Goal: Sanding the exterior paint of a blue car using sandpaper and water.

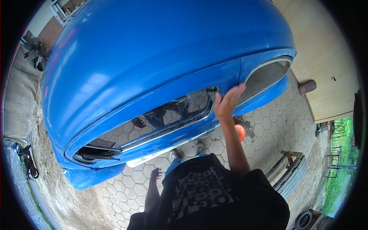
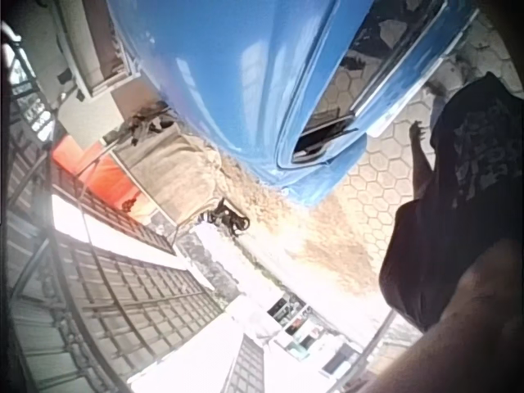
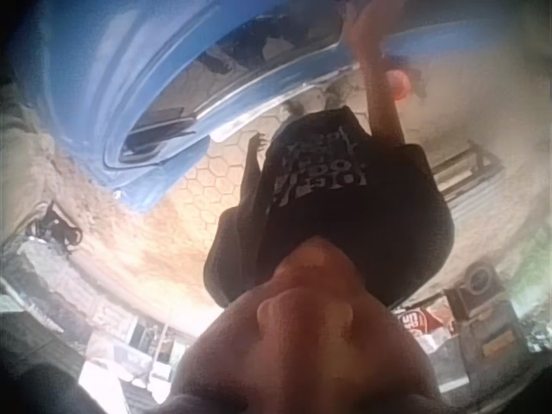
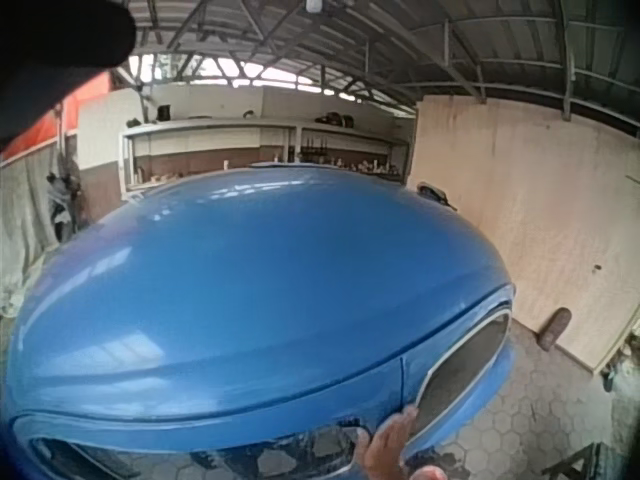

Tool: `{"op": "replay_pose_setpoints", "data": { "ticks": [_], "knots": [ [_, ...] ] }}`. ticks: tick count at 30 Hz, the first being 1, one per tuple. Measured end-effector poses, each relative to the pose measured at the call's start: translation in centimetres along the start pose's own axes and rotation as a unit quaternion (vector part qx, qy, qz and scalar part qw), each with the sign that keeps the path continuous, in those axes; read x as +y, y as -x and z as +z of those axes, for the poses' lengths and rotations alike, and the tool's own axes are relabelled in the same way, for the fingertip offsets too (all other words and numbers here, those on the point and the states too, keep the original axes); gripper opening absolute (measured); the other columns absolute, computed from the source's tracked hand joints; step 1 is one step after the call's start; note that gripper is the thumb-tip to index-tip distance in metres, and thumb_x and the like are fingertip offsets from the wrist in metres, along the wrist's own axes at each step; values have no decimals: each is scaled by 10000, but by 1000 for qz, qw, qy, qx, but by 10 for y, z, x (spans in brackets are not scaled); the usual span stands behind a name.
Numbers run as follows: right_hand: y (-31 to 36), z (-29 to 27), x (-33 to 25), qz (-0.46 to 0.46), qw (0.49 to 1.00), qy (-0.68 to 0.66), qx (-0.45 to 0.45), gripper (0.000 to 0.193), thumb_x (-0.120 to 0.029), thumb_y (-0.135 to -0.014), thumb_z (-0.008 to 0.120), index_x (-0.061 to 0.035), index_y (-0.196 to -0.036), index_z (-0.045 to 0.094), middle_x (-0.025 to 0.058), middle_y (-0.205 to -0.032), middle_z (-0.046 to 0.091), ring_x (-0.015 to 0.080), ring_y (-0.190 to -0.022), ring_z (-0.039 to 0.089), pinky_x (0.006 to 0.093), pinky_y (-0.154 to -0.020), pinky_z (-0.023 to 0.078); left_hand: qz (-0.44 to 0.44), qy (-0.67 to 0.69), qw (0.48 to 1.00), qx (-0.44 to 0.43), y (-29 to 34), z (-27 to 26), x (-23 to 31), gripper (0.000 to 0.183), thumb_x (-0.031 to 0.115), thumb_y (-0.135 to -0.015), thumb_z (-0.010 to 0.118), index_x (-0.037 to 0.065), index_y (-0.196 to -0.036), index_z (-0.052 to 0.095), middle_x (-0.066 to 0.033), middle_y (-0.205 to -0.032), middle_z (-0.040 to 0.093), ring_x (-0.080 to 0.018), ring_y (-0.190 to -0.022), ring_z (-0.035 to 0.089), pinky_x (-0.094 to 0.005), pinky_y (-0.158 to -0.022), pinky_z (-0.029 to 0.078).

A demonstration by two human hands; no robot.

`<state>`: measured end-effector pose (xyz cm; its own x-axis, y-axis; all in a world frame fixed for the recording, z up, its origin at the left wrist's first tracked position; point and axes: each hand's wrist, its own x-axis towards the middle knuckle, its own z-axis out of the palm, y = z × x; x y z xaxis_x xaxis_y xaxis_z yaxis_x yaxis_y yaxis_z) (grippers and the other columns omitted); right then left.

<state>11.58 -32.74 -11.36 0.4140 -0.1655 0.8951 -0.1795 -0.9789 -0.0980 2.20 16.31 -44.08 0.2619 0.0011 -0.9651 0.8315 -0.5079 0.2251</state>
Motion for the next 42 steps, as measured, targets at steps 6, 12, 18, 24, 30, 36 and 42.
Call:
{"op": "replay_pose_setpoints", "data": {
  "ticks": [6, 12, 18, 24, 30, 36, 42],
  "knots": [
    [2, -1, -4, -27, 1000, -5, 15, 708, -220, -887, 569, 100, -1381, 176, 406, -1372, 203, 563, -1259, 259, 602, -1028, 249, 12, 29, 999, -22, -14, -4, -6, 397, 443, -945, 369, 159, -1093, 603, -66, -868, 605, -215, -689, 579, -407, -638, 467],
    [27, -9, 0, -9, 999, -11, -31, 703, -199, -888, 574, 46, -1409, 169, 393, -1392, 183, 551, -1291, 209, 606, -1030, 236, 18, 34, 999, -2, -9, -11, 2, 393, 448, -944, 381, 152, -1062, 611, -59, -829, 600, -200, -647, 568, -397, -600, 462],
    [-6, -25, -7, 40, 995, -47, 78, 590, -200, -765, 750, -77, -1241, 425, 212, -1295, 422, 457, -1257, 354, 517, -997, 366, 18, 13, 1000, 7, 4, 1, -2, 359, 407, -950, 395, 132, -1023, 614, -36, -714, 569, -164, -553, 534, -329, -502, 427],
    [46, -50, -1, 93, 993, 0, -75, 299, -201, -759, 749, -83, -985, 593, 100, -1048, 506, 283, -991, 514, 403, -801, 446, 49, 29, 997, -58, -16, 7, -4, 333, 381, -951, 407, 109, -959, 599, 11, -581, 480, -123, -451, 464, -276, -411, 385],
    [32, -62, -14, 58, 990, 97, -88, 318, -280, -766, 733, -100, -978, 578, 48, -1000, 532, 261, -951, 512, 395, -814, 382, 199, -260, 909, -257, 105, 43, 165, 359, 330, -962, 317, 91, -896, 576, 38, -718, 496, -77, -616, 480, -237, -532, 413],
    [28, -56, -9, 105, 990, 41, -80, 329, -357, -711, 764, -141, -884, 586, 24, -972, 534, 235, -939, 501, 389, -815, 363, 624, -93, 744, -219, 221, 128, 286, 222, 170, -926, 510, 44, -1095, 580, -81, -972, 632, -185, -914, 606, -299, -821, 465],
    [14, -66, -13, 61, 988, 51, -132, 275, -325, -735, 748, -134, -833, 576, 24, -867, 557, 223, -842, 535, 393, -823, 366, 641, -1, 750, -163, 271, 193, 333, 261, 44, -882, 537, 52, -1141, 573, -108, -1022, 625, -207, -884, 639, -306, -741, 516]
  ]
}}
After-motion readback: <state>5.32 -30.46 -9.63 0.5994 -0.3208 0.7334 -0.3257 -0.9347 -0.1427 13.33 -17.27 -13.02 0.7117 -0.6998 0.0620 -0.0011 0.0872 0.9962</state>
